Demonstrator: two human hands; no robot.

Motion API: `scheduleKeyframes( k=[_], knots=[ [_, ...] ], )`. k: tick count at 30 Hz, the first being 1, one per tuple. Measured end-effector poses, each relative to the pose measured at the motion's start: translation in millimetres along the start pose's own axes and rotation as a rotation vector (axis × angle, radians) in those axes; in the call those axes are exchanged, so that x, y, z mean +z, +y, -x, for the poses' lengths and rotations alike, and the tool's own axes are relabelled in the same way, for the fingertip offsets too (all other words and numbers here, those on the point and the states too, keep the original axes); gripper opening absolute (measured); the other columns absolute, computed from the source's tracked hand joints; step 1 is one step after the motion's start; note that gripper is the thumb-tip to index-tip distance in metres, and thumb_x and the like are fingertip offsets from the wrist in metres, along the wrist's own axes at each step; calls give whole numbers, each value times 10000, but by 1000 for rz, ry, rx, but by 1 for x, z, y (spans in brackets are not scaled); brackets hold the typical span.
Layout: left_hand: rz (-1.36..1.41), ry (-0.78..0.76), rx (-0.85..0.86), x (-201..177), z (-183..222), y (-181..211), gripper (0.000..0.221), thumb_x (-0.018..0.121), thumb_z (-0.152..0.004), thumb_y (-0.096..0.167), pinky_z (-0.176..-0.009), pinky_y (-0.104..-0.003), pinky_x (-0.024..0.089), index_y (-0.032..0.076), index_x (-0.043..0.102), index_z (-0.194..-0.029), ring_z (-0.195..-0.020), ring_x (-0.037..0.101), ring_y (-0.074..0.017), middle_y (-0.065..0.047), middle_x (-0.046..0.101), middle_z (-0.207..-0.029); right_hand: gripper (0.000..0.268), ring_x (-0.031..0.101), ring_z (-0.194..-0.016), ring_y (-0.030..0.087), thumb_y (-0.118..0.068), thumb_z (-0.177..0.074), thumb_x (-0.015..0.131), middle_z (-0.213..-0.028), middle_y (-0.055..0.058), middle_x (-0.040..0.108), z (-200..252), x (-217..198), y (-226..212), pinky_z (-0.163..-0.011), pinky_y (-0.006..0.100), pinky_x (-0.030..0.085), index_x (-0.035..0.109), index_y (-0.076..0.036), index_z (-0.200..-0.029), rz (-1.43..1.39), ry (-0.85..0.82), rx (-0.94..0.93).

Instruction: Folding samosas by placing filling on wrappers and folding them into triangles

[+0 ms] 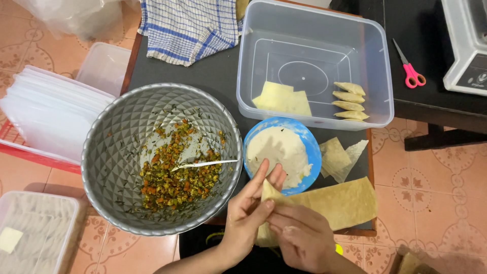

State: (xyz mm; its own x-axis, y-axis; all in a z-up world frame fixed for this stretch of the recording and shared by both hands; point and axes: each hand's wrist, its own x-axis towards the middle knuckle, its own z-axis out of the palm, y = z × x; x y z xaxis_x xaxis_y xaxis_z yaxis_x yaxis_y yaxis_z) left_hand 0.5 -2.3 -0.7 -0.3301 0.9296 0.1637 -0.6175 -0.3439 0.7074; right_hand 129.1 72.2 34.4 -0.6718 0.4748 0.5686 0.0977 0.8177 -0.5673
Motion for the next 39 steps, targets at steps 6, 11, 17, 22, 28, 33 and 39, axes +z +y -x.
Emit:
scheduleKeyframes(
  k=[6, 11, 17, 22, 28, 33, 39],
  knots=[
    [-302, -57, -251, -2, 0, 9, 929, 554, -907, -95, -757, -184, 407, 120, 35, -1646, -982, 506, -105, -176, 621, -1363, 623, 758, -830, 164, 44, -799, 776, -991, 113, 797, -15, -22, 36, -733, 248, 623, 495, -85, -1340, -521, -99, 454],
    [-271, -179, -321, -6, -3, 2, 978, 556, -885, -117, -927, -236, 458, 149, 1, -1645, -1205, 622, -208, -202, 643, -1414, 456, 812, -714, 145, 20, -721, 864, -815, 78, 851, -29, -45, 52, -641, 250, 610, 668, -75, -1121, -517, -405, 695],
    [-593, 20, -3, -25, -1, 12, 694, 650, -763, -102, -1171, -370, 396, -23, 514, -1440, -1373, 561, -268, -158, 589, -1471, 470, 754, -883, 227, 92, -814, 742, -977, 157, 740, -102, -86, 167, -770, 271, 598, 545, -27, -1224, -212, 34, 530],
    [-838, -32, 3, -50, 21, -10, 492, 698, -793, -24, -1030, -384, 560, 37, 678, -1281, -1202, 707, -270, -138, 706, -1319, 392, 649, -653, 171, 203, -803, 578, -767, 83, 695, -142, -82, 341, -675, 295, 524, 522, 30, -1150, 413, 157, 303],
    [-939, -40, 52, -53, 28, -4, 439, 722, -780, -4, -1030, -407, 538, 6, 689, -1218, -1244, 672, -287, -124, 741, -1248, 543, 670, -688, 174, 119, -791, 773, -838, 84, 728, -125, -88, 347, -642, 301, 526, 566, 8, -1280, 451, 66, 422],
    [-933, -42, -20, -49, 23, -1, 433, 638, -823, -43, -975, -355, 550, 11, 667, -1251, -1197, 688, -269, -109, 714, -1292, 347, 612, -706, 127, 31, -789, 756, -865, 35, 697, -34, -60, 135, -642, 252, 501, 608, -61, -1090, 49, -89, 463],
    [-893, 48, -124, -39, 31, 5, 464, 587, -817, -92, -783, -253, 577, 36, 672, -1255, -992, 734, -201, -87, 709, -1288, 659, 657, -754, 227, -266, -716, 908, -944, 68, 683, 69, 28, 28, -657, 326, 543, 556, -55, -1232, 184, -274, 82]
  ],
)
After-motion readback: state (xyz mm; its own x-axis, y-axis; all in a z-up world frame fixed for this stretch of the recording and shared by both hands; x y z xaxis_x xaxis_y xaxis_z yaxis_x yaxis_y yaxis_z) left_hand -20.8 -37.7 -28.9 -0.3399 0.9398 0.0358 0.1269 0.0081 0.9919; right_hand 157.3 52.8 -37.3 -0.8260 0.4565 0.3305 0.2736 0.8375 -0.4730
